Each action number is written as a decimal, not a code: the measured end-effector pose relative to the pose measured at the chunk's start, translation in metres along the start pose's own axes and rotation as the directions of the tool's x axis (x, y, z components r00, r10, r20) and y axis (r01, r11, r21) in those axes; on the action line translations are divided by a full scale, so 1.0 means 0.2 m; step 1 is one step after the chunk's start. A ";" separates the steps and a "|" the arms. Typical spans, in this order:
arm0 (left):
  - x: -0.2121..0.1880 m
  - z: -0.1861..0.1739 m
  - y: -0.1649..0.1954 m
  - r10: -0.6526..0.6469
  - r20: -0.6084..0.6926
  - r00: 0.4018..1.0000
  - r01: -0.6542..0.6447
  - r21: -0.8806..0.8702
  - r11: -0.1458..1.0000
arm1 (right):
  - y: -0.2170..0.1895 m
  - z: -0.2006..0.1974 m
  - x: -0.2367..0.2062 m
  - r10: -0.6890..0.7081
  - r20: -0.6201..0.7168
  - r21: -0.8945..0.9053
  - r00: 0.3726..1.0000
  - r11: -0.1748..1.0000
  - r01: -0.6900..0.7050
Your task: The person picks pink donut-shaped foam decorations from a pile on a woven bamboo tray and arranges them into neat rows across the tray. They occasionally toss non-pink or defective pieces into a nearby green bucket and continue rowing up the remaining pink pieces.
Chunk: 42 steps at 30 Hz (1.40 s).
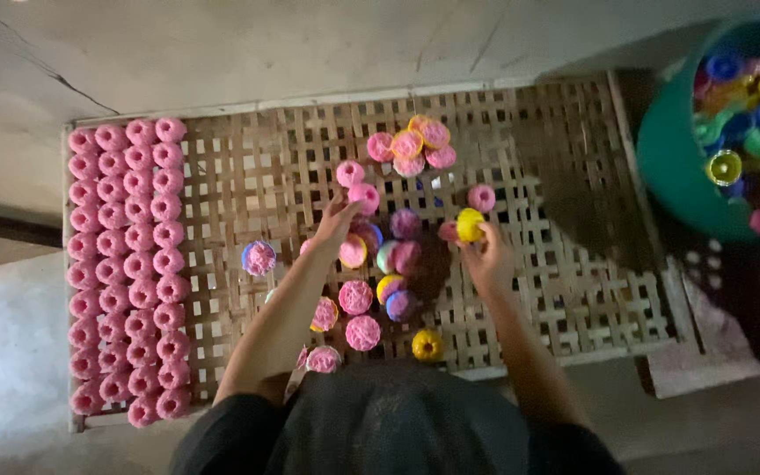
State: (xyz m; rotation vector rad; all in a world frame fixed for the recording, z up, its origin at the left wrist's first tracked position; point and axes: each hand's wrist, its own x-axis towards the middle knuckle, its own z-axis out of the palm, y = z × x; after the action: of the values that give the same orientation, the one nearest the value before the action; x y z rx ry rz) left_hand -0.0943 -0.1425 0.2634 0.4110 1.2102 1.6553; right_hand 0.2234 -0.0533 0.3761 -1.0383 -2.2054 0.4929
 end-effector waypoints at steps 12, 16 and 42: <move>-0.51 0.37 0.42 -0.061 0.495 0.867 -0.059 0.223 0.973 | -0.64 -0.08 0.16 -0.183 0.422 0.470 0.888 0.881 -0.042; -0.58 0.43 0.40 -0.072 0.421 0.904 -0.091 0.354 0.931 | -0.68 -0.10 0.15 -0.303 0.443 0.340 0.844 0.928 0.155; -0.71 0.21 0.28 0.234 0.077 0.969 -0.127 0.970 0.207 | 0.19 -0.79 0.70 0.264 0.020 0.997 0.964 0.064 -0.038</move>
State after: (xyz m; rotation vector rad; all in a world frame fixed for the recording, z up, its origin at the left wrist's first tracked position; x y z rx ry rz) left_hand -0.0296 -0.2420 0.3674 1.3290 2.2972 0.8099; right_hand 0.2864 0.0891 0.5238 -0.4077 -0.9785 1.6661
